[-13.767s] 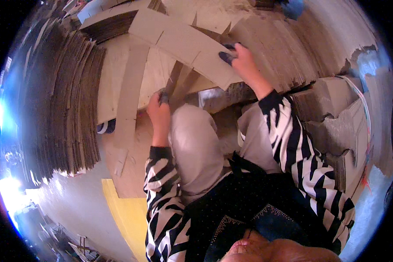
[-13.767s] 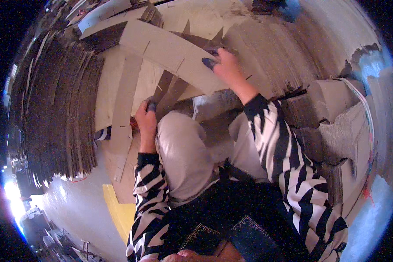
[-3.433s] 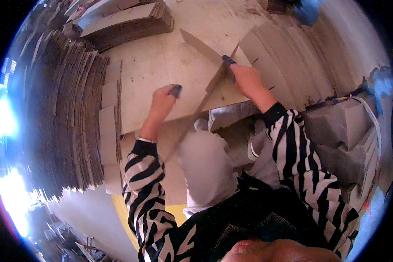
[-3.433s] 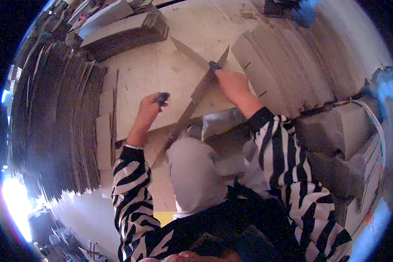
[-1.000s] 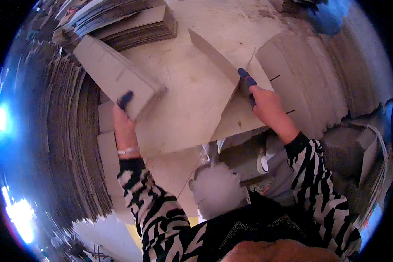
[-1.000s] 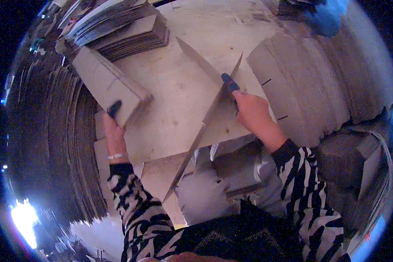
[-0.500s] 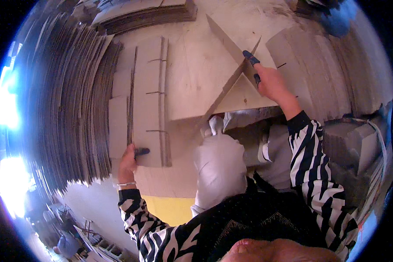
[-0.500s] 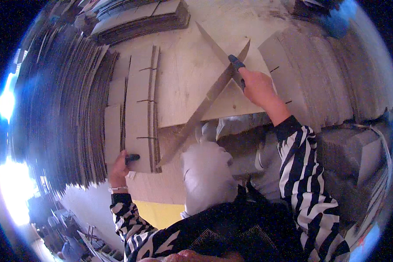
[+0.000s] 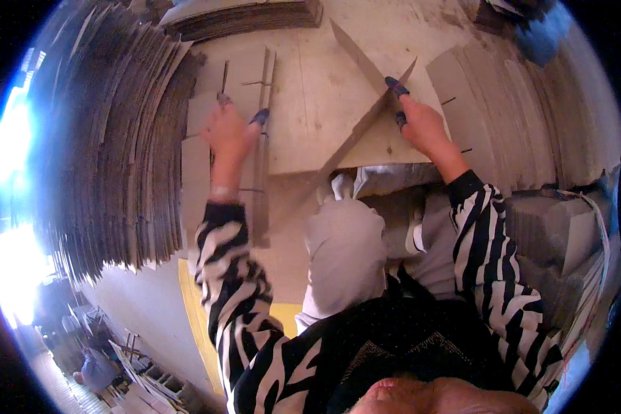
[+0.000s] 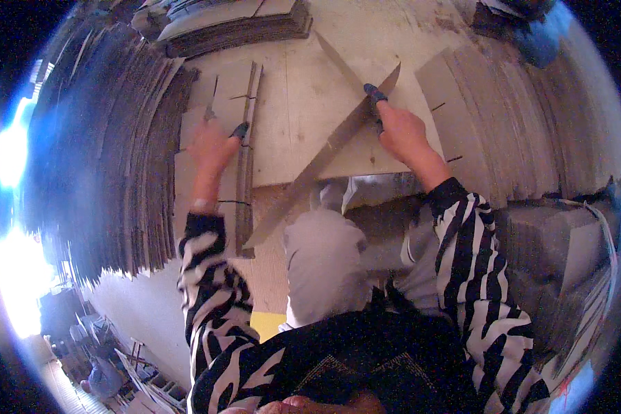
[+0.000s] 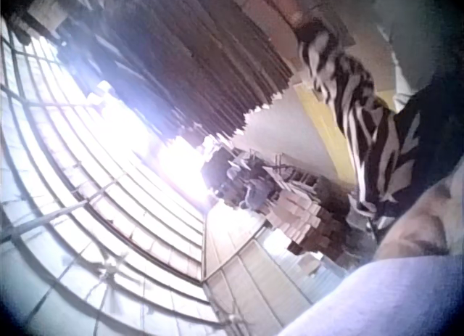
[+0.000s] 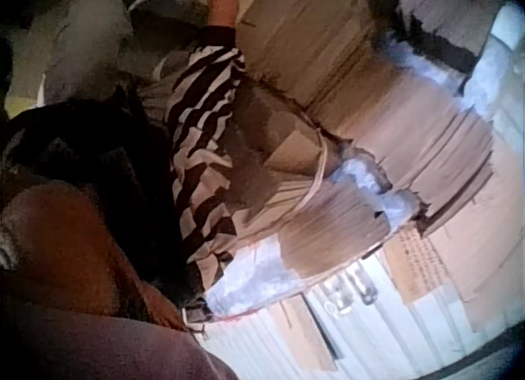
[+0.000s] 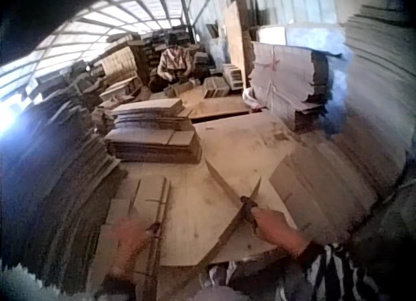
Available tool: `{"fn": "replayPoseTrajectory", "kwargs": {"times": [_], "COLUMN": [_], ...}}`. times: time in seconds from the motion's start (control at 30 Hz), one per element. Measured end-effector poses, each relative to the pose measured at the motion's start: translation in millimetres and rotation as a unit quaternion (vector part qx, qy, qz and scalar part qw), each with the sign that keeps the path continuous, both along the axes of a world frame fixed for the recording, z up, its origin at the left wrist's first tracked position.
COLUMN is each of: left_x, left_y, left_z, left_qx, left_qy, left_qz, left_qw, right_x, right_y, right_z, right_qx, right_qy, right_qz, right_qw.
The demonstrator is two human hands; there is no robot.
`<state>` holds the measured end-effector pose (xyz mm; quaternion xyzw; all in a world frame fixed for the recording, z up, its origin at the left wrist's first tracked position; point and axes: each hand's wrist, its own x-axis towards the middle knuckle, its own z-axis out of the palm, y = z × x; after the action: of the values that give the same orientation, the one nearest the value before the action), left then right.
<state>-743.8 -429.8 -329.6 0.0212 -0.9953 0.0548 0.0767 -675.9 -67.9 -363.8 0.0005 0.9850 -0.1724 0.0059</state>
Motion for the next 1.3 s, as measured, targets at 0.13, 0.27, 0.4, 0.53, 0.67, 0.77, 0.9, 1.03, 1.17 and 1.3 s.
{"fn": "replayPoseTrajectory", "kwargs": {"times": [0.13, 0.27, 0.4, 0.53, 0.67, 0.77, 0.9, 1.03, 1.17, 1.3], "left_x": [-26.2, -21.7, 0.6, 0.8, -7.9, -10.8, -26.3, -47.1, -9.9, 21.9], "left_y": [32.2, 62.6, 61.2, 48.8, 66.3, 72.2, 67.6, 61.0, 91.3, 140.6], "left_z": [-55.2, -75.2, -62.7, -49.4, -45.4, -63.8, -83.5, -102.8, -36.3, -10.1], "left_qx": [-0.056, -0.087, -0.022, 0.175, 0.541, 0.682, 0.526, 0.632, 0.544, 0.490], "left_qy": [0.034, 0.051, 0.093, 0.065, -0.082, -0.113, -0.101, -0.165, -0.205, -0.203], "left_qz": [0.033, -0.021, -0.104, -0.118, -0.030, 0.057, -0.047, -0.031, -0.085, -0.137], "left_qw": [0.997, 0.995, 0.990, 0.975, 0.836, 0.720, 0.843, 0.756, 0.809, 0.837], "right_x": [2.2, 0.8, 2.9, 12.9, 22.1, 20.4, 21.3, 21.1, 11.5, -0.4], "right_y": [-0.1, 16.5, 13.0, 0.5, -1.5, -3.3, 7.7, 16.1, 22.2, 63.0], "right_z": [4.3, -8.1, -5.7, 2.9, 12.8, 0.5, 1.6, -2.9, -8.6, -15.5], "right_qx": [0.012, 0.023, 0.013, -0.065, -0.025, -0.029, 0.006, 0.028, 0.006, 0.023], "right_qy": [0.006, 0.053, 0.070, 0.230, 0.234, 0.218, 0.196, 0.121, 0.144, 0.048], "right_qz": [-0.004, 0.027, 0.067, 0.145, 0.174, 0.162, 0.145, 0.135, 0.099, 0.011], "right_qw": [1.000, 0.998, 0.995, 0.960, 0.956, 0.962, 0.970, 0.983, 0.985, 0.999]}}
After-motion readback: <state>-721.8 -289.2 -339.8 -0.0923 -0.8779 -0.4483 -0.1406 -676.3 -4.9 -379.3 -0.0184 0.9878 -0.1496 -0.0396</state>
